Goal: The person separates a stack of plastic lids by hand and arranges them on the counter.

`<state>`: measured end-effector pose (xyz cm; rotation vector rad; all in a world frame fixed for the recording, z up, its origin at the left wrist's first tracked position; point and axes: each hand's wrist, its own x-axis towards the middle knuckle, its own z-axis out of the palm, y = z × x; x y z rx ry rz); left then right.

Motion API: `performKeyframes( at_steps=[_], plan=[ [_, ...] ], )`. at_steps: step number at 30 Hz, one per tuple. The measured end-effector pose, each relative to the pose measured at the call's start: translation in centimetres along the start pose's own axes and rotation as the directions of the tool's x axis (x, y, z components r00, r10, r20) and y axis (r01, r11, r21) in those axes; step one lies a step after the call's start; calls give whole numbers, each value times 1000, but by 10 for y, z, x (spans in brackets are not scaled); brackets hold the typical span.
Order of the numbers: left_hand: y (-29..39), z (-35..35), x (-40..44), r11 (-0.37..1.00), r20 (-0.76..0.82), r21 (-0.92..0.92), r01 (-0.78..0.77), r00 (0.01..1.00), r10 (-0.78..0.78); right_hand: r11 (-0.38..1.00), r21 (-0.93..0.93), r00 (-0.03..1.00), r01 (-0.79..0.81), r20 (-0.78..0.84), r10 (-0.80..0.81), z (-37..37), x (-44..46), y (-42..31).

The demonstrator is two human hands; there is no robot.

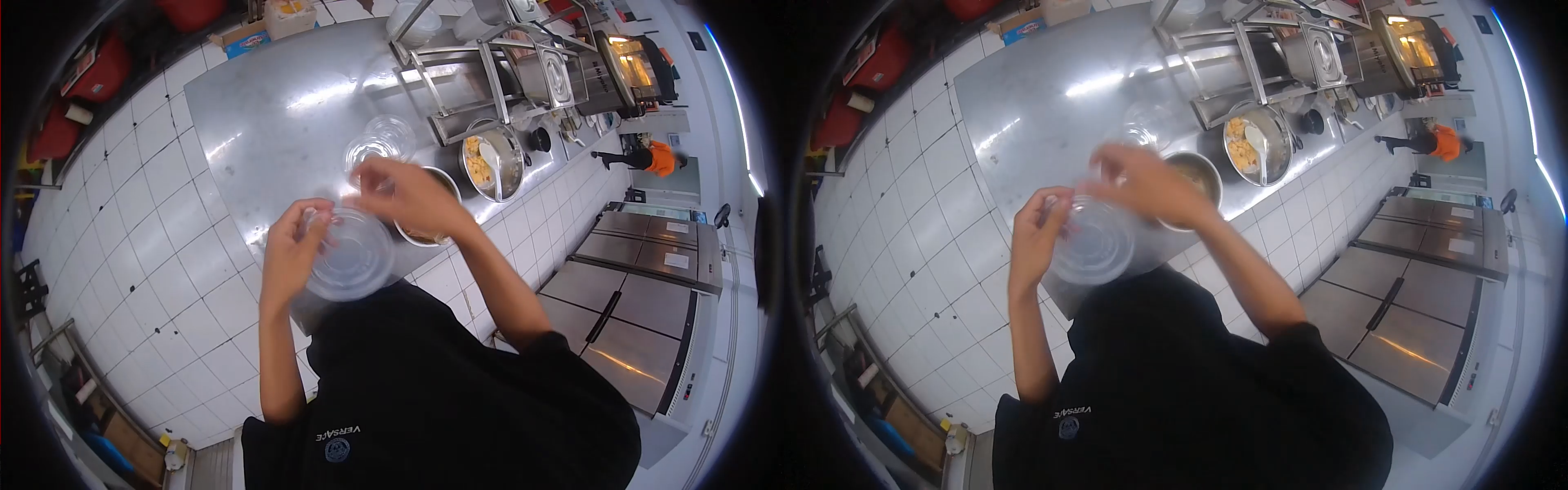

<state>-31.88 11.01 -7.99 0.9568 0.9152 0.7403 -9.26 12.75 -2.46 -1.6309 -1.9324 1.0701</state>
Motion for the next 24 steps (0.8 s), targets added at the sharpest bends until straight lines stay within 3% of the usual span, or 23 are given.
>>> performKeyframes(
  at_steps=[1, 2, 3, 4, 6, 7, 9, 10, 13, 15, 17, 19, 20, 22, 24],
  plan=[
    [-18, -3, 13, 993, -87, 77, 94, 992, -87, 1000, -20, 988, -1, -153, -2, -2, 27, 32],
    [-38, -5, 23, 994, -138, 60, 89, 987, -80, 999, -39, 951, -2, -308, -10, -12, 61, 67],
    [-59, -7, 31, 995, -190, 45, 84, 979, -74, 985, 113, 922, -128, -351, 160, -35, 99, 98],
    [-74, -8, 41, 997, -244, 28, 72, 968, -63, 963, 244, 795, -116, -558, 237, -50, 142, 156],
    [-91, -12, 54, 945, -233, 277, 172, 966, -107, 889, 412, 550, -202, -703, 450, -95, 216, 247],
    [-95, -16, 61, 889, -239, 402, 219, 962, -130, 923, 289, 384, -255, -845, 371, -112, 257, 311],
    [-108, -17, 66, 760, -241, 646, 68, 963, 118, 888, 327, 157, -322, -907, 390, -139, 297, 348],
    [-109, -18, 79, 657, -215, 754, 8, 948, 234, 829, 465, 114, -310, -848, 518, -154, 307, 332],
    [-68, -16, 138, 615, -250, 788, 29, 927, 278, 726, 569, 69, -385, -767, 638, -176, 339, 339],
    [-33, -3, 213, 678, -187, 726, -114, 917, 353, 673, 607, 212, -423, -656, 725, -182, 358, 368],
    [0, 18, 306, 865, -165, 499, -51, 974, 152, 614, 674, 378, -411, -487, 788, -186, 352, 352],
    [-6, 31, 422, 869, -150, 490, -68, 976, 160, 637, 616, 481, -464, -428, 765, -197, 357, 368],
    [-9, 41, 473, 929, -164, 371, -4, 984, 69, 649, 581, 528, -491, -394, 752, -200, 356, 377],
    [7, 72, 533, 978, -175, 96, 186, 970, -167, 583, 700, 567, -412, -303, 766, -201, 337, 342],
    [-13, 80, 594, 959, -104, 250, 130, 989, -107, 535, 747, 591, -393, -241, 770, -202, 334, 322]
  ],
)
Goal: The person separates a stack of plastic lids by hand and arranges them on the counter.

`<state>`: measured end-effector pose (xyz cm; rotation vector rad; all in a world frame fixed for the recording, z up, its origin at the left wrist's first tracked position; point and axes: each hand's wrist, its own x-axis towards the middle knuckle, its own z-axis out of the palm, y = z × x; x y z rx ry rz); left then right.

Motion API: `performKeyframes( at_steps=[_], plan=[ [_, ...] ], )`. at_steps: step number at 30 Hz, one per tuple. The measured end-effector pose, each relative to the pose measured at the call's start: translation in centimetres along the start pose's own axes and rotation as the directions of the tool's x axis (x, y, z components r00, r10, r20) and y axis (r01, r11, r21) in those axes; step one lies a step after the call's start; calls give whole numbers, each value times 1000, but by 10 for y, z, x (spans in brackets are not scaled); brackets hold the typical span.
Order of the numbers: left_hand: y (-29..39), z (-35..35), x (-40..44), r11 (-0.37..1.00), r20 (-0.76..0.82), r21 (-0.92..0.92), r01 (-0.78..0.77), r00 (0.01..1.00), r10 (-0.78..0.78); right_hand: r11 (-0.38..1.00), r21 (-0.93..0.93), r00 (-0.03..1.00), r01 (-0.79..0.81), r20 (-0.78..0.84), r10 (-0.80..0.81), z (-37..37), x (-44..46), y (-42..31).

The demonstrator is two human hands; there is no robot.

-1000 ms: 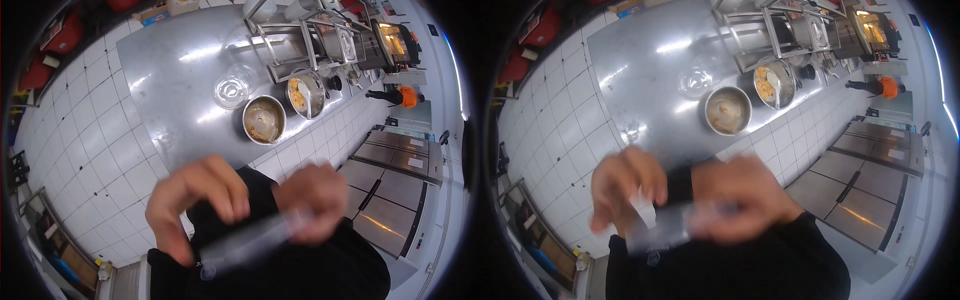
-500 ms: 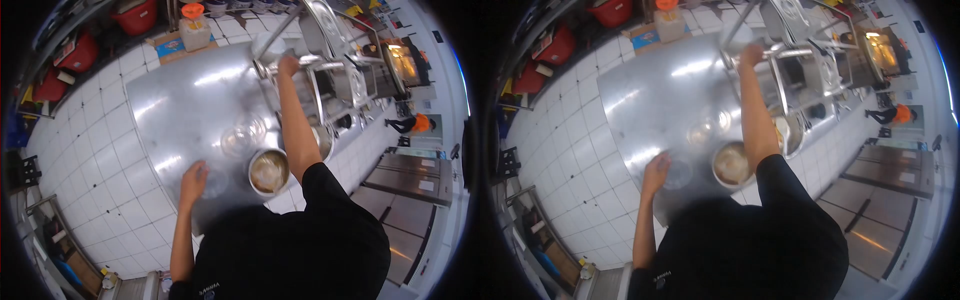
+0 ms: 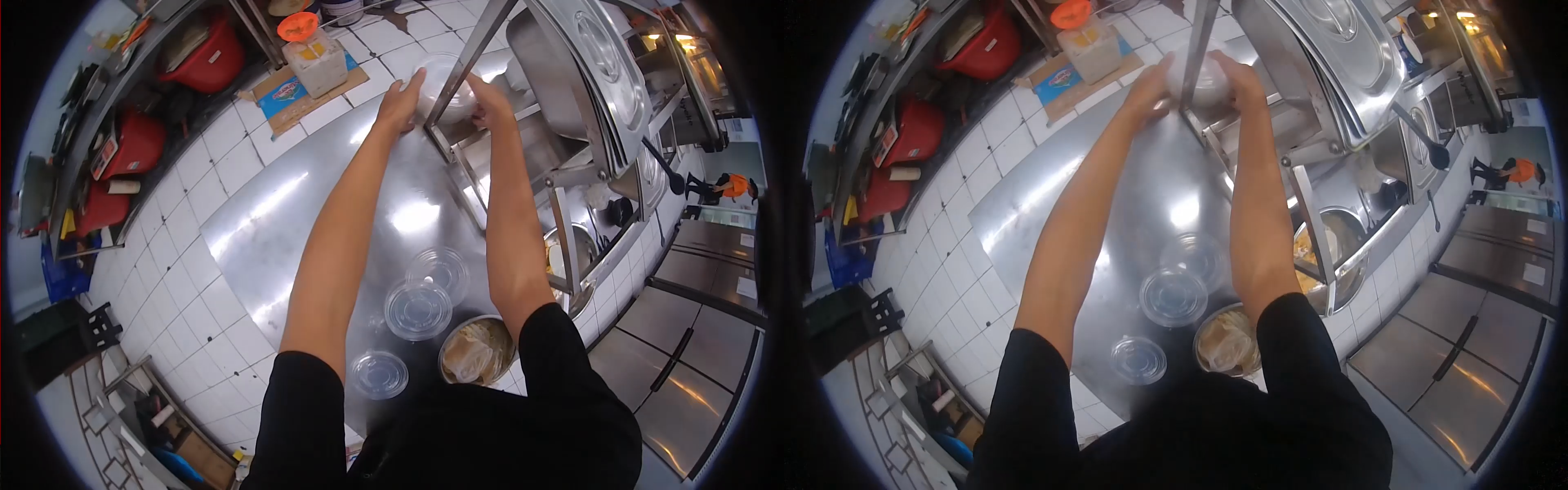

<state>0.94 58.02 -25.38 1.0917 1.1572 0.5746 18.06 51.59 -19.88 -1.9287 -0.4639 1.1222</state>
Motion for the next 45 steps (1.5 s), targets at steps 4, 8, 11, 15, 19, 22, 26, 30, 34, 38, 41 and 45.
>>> performKeyframes(
  at_steps=[4, 8, 11, 15, 19, 22, 26, 30, 34, 38, 41, 45],
  plan=[
    [5, 10, 12, 990, -20, 85, -112, 993, 114, 999, 15, 997, -33, 63, 32, 2, 4, 4],
    [12, 6, 6, 921, -182, -356, -157, 979, 97, 956, 226, 944, 185, 229, -237, 9, -3, -4],
    [18, -29, -9, 755, -95, -643, -133, 991, 94, 840, 464, 884, 284, 213, -416, 23, -26, -18],
    [6, -88, -63, 404, -211, -880, -250, 967, 140, 765, 547, 915, 340, -4, -403, 23, -62, -2],
    [-3, -115, -199, 155, -218, -960, -233, 970, 108, 839, 392, 925, 377, -110, -364, 33, -199, 27],
    [4, -106, -306, 95, -287, -949, -301, 948, 138, 785, 447, 786, 429, 242, -568, 47, -319, 42],
    [9, -92, -421, 53, -256, -962, -267, 955, 152, 663, 279, 511, 695, 458, -727, 38, -416, 34],
    [15, -87, -510, -50, -178, -984, -171, 958, 223, 642, 314, 464, 699, 483, -742, 27, -483, 37],
    [-6, -92, -581, -83, -163, -985, -149, 964, 211, 578, 303, 389, 758, 501, -773, 17, -541, 59],
    [-43, -85, -646, 40, -138, -989, -142, 987, 78, 656, 288, 403, 697, 599, -692, 8, -582, 104],
    [-102, -81, -678, 136, -108, -986, -98, 992, -66, 789, 218, 507, 574, 662, -552, 4, -599, 150],
    [-183, -80, -702, 255, 29, -965, 57, 993, -112, 976, 149, 638, 157, 739, -215, 6, -606, 209]
  ],
)
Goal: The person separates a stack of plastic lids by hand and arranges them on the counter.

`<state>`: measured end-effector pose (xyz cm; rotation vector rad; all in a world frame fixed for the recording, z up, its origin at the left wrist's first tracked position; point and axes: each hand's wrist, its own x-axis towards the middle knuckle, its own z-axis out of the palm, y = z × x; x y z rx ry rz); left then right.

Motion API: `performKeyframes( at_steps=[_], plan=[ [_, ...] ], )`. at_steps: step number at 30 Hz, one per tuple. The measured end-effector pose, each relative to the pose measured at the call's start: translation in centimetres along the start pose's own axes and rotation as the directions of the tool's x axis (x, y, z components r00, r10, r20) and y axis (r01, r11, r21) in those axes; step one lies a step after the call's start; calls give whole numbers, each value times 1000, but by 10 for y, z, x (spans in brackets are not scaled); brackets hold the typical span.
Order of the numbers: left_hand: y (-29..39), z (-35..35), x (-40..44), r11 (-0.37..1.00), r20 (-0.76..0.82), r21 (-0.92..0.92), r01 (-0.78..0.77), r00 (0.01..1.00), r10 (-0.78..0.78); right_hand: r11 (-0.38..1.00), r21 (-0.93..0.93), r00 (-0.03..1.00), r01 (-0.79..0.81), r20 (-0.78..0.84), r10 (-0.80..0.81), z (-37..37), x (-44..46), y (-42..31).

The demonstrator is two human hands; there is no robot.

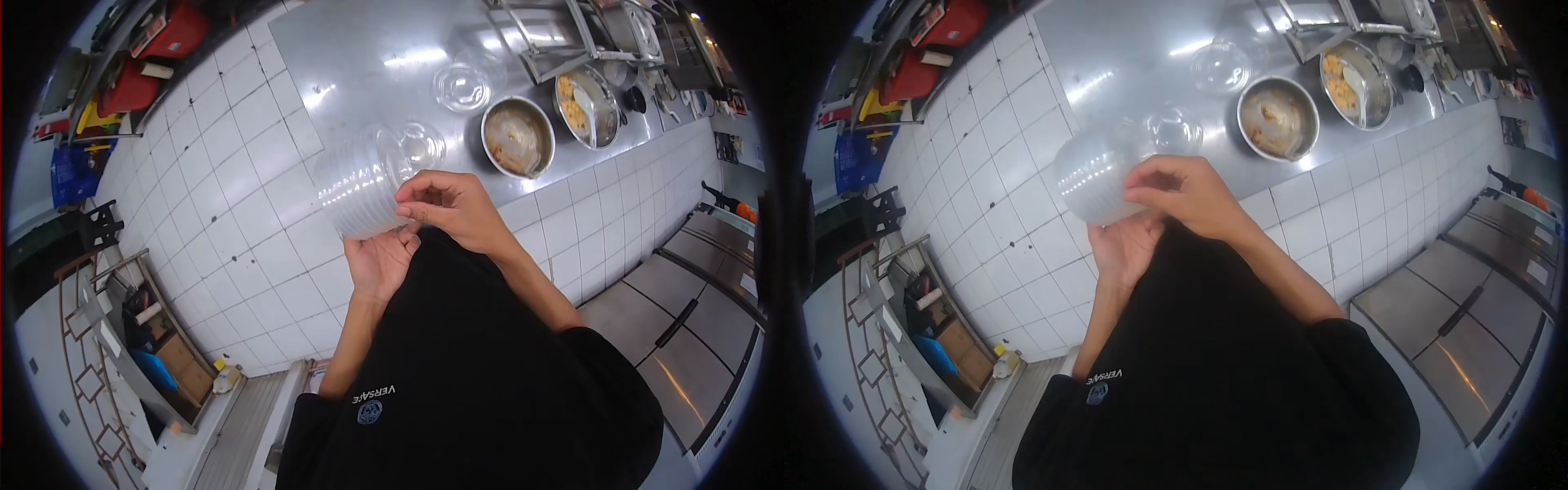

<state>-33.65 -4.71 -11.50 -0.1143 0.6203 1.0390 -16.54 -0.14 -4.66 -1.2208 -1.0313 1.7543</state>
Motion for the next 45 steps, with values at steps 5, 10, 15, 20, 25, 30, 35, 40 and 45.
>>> performKeyframes(
  at_steps=[5, 10, 15, 20, 25, 30, 35, 40, 45],
  plan=[
    [-6, -59, -3, 972, -58, 156, 177, 984, -170, 986, 118, 992, -118, -33, 123, 11, -13, 54],
    [8, -79, 5, 808, -243, 489, 329, 941, -236, 996, 61, 996, -72, -56, 76, 6, -8, 97],
    [7, -92, 8, 729, -304, 575, 372, 924, -231, 997, 11, 991, -70, -114, 71, -1, -9, 112],
    [1, -89, 11, 691, -330, 617, 378, 921, -209, 996, 39, 986, -84, -140, 89, -8, -10, 115],
    [-2, -85, 12, 687, -339, 627, 366, 923, -183, 998, 22, 987, -59, -149, 62, -16, -12, 115],
    [-4, -81, 12, 681, -341, 630, 372, 921, -188, 994, 66, 983, -89, -157, 98, -24, -14, 116],
    [-6, -85, 13, 682, -352, 620, 388, 914, -200, 991, 85, 983, -106, -142, 117, -30, -15, 117],
    [-6, -69, 9, 552, -410, 747, 371, 910, -57, 982, -146, 976, -117, -198, 86, -32, -15, 120],
    [-6, -53, 9, 117, 115, 975, -189, 881, 459, 885, -463, 997, -45, -76, 11, -37, -19, 108]
  ],
)
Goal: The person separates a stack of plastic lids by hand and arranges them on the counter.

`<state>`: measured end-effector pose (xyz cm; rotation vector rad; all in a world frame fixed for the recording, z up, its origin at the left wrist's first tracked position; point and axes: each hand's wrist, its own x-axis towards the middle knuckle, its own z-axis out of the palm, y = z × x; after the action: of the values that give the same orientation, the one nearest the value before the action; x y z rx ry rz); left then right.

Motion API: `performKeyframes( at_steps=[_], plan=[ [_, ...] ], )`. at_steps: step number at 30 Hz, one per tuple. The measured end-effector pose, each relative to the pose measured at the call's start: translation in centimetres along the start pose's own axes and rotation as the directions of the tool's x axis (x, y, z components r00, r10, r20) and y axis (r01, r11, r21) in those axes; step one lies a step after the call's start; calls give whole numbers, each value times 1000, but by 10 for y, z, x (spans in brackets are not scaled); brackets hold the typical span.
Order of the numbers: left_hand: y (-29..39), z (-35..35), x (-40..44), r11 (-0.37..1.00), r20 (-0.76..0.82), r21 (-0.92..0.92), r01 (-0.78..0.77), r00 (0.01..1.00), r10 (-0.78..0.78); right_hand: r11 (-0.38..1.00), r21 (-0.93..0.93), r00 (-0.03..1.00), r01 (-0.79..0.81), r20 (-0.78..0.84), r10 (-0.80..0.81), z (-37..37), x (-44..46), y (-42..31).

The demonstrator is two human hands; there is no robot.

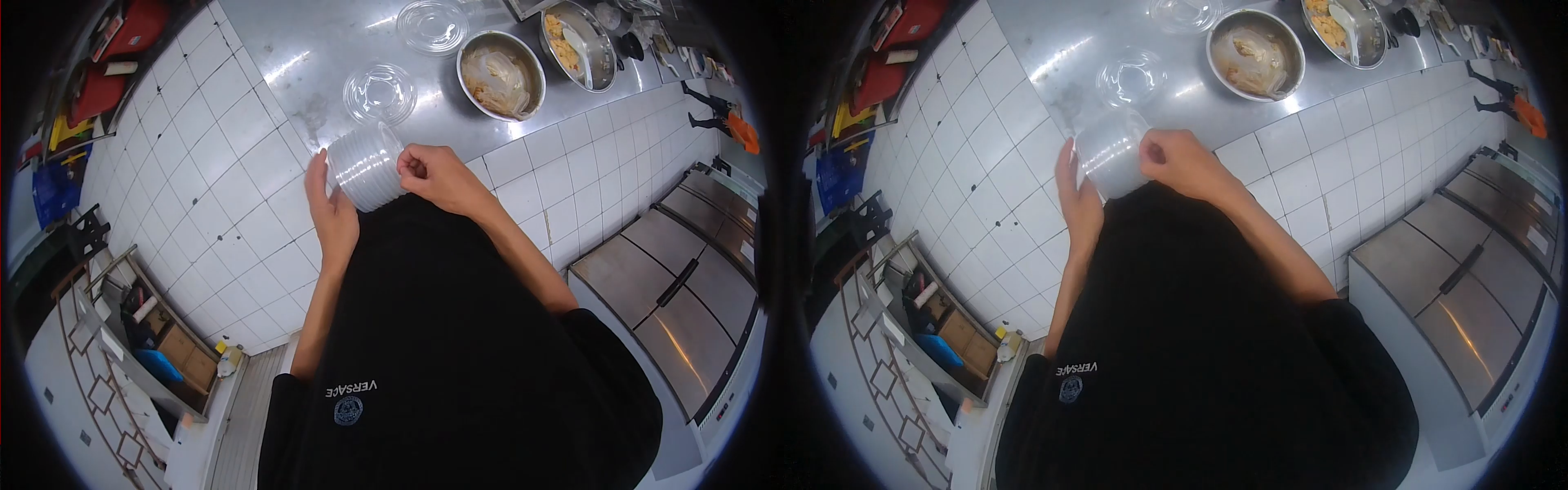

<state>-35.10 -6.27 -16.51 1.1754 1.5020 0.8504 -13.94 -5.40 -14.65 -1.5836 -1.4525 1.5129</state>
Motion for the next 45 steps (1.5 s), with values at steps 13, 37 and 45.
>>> performKeyframes(
  at_steps=[13, 37, 45],
  plan=[
    [38, -8, 6, 679, 443, 495, -543, 829, 341, 991, 134, 989, -6, 144, -13, 16, -3, 22],
    [21, 10, 2, 749, 367, 343, -566, 815, 448, 945, 326, 999, -37, 25, 30, 23, -11, 23],
    [10, 28, -6, 653, 279, 455, -605, 794, 540, 951, 305, 995, -41, -77, 68, 27, -11, 25]
  ],
)
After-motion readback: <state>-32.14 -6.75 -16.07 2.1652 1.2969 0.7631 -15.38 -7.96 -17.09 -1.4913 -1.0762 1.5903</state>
